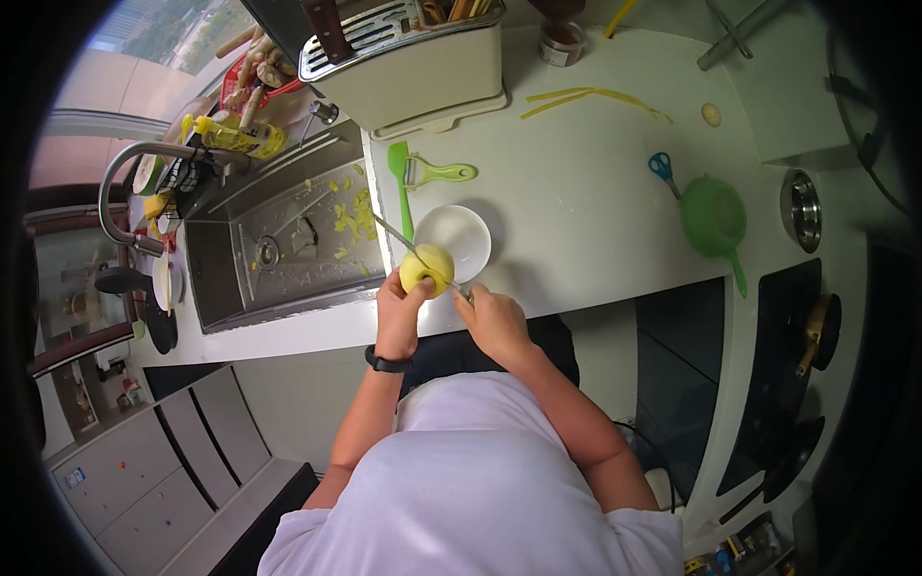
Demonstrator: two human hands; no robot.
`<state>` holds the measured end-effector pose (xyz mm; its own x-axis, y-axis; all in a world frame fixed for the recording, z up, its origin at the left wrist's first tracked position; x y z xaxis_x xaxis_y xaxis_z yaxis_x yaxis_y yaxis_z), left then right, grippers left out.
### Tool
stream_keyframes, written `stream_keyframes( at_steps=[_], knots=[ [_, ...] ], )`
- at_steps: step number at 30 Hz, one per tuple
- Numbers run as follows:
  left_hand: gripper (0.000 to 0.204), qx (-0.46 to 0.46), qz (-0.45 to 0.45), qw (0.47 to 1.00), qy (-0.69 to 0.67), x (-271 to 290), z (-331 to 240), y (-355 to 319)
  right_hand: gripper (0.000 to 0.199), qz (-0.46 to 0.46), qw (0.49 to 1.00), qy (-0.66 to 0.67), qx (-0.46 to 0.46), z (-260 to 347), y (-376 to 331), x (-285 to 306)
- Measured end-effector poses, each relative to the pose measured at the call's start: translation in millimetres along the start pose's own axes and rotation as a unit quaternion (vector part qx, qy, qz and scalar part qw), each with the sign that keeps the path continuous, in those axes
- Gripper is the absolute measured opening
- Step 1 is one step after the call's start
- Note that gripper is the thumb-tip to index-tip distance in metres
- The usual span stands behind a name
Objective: The person peels a green apple using a green peeler over a kitchen sink, then retrieves a white bowl from a drawer. The person slices the peeled apple into wedges and places them into the bowl. Finally, the person washes the knife and hands under running water.
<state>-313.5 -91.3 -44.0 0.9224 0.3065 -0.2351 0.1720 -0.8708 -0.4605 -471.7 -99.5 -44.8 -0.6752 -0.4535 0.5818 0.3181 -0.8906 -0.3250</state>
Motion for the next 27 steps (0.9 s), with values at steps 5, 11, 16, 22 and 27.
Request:
stream_keyframes(
  at_steps=[5,11,16,22,27],
  knots=[
    [0.036,0.017,0.006,1.0,0.0,2,-1,1,0.038,0.001,1.0,-0.005,0.0,5,1,3],
    [0.035,-0.028,-0.029,0.999,0.021,-3,-1,-5,0.038,0.009,1.0,-0.021,-0.004,5,2,0],
    [0.045,0.092,0.015,0.989,-0.114,6,8,-1,0.038,0.028,0.999,-0.023,-0.013,3,1,1],
    [0.037,-0.017,-0.016,1.0,0.018,1,4,-6,0.042,0.024,1.0,0.012,-0.014,-3,2,-5],
    [0.035,0.034,-0.028,0.998,0.039,8,10,-2,0.046,0.054,0.995,0.082,-0.023,-11,5,-12]
  ],
)
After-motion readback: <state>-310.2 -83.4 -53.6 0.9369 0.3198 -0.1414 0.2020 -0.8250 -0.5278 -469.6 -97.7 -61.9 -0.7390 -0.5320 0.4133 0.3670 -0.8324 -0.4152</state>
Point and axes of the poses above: each hand's wrist, its own y-axis towards the middle knuckle, its own x-axis out of the back of the hand, z = x × y, the point moved 4 cm from there along y, towards the middle knuckle, and after that the axes turned 3 degrees about z, right-handed, at the moved point
